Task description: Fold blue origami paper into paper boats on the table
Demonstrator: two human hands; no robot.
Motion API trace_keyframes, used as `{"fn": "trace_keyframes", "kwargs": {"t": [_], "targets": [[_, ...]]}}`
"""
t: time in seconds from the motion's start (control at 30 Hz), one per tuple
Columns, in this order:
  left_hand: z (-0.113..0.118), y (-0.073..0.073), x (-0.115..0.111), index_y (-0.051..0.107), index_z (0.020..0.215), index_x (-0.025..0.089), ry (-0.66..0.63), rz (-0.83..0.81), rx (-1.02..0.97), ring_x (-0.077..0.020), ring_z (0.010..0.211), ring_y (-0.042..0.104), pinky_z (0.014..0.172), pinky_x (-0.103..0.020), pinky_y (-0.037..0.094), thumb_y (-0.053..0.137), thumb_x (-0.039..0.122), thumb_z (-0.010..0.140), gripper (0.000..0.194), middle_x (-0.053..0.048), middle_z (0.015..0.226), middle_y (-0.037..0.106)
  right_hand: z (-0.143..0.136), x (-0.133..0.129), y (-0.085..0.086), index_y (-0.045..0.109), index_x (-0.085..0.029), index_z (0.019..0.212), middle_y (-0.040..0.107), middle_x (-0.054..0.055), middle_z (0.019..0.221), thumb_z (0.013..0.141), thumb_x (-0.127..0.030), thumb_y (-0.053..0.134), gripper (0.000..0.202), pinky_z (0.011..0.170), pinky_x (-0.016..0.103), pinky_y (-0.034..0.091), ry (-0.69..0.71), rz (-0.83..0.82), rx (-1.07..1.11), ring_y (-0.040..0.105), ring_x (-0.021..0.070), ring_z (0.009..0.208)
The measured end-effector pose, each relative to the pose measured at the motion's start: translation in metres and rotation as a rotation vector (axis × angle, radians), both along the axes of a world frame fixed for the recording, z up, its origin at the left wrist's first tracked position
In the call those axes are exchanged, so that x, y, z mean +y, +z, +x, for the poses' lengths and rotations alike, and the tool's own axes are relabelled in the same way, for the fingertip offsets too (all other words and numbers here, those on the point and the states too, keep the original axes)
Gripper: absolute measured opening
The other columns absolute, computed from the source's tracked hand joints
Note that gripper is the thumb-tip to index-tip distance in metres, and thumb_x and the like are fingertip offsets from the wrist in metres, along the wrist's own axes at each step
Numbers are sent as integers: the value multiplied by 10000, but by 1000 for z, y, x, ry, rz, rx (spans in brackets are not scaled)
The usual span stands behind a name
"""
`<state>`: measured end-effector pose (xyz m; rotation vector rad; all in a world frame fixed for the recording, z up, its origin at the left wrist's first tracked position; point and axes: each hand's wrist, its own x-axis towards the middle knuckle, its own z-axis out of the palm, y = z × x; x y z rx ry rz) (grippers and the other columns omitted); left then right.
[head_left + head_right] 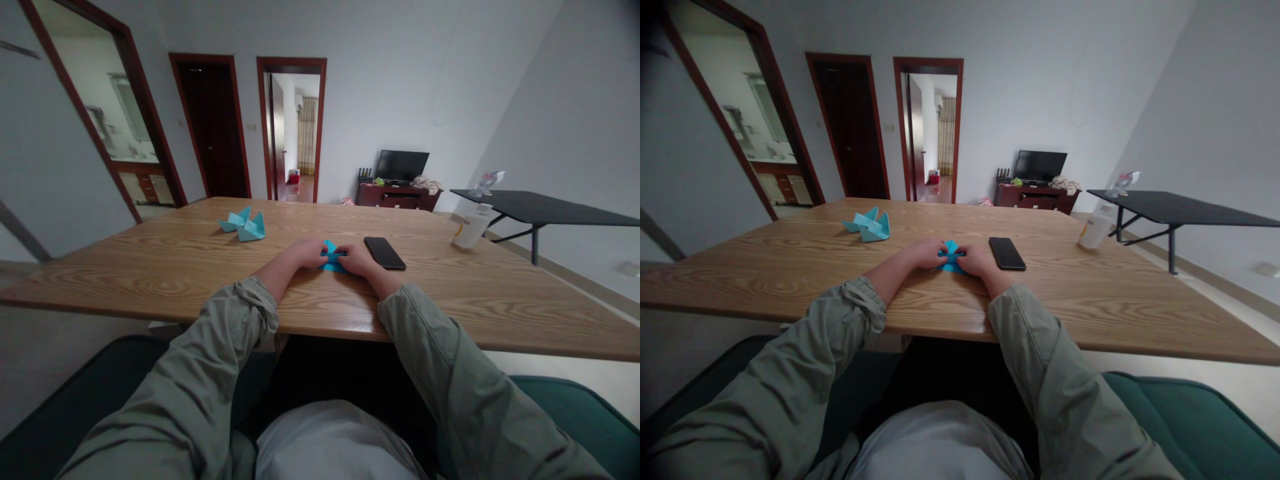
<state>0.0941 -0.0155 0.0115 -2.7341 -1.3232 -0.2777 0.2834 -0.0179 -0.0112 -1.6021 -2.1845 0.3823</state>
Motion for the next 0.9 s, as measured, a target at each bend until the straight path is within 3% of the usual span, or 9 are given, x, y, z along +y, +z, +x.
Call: {"fn": "trace_keyframes", "kwargs": {"t": [0.13,0.33,0.57,0.73,0.9], "targets": [[5,2,0,710,1055,225,32,-14,31,-225,915,647,775,-294,476,496,392,838,347,-82,1039,713,-3,3,1,730,-235,1099,738,33,955,854,-321,563,309,674,215,445,38,-20,20,642,168,794],[6,1,1,610,1236,249,8,-43,-110,-202,966,646,804,-272,481,511,364,842,422,-47,1115,699,-3,10,-2,726,-208,1110,736,64,967,861,-368,566,337,681,227,453,9,-8,59,650,184,811],[2,1,6,631,1226,253,14,-34,-105,-198,974,647,830,-273,484,515,288,834,411,-45,1100,706,1,10,-5,704,-179,1113,725,59,940,776,-268,652,353,591,192,440,-82,52,182,621,137,720],[2,-2,16,641,1211,260,30,-16,-75,-220,980,644,836,-303,487,502,270,831,404,-55,1097,708,9,11,-3,671,-127,1141,710,93,983,776,-185,654,371,561,169,436,-124,4,302,612,114,704],[6,-1,16,649,1200,274,50,-14,-66,-215,998,635,858,-296,472,498,291,853,378,-54,1102,706,13,8,0,683,-132,1123,711,92,964,790,-178,621,342,571,174,434,-120,11,240,621,123,720]]}}
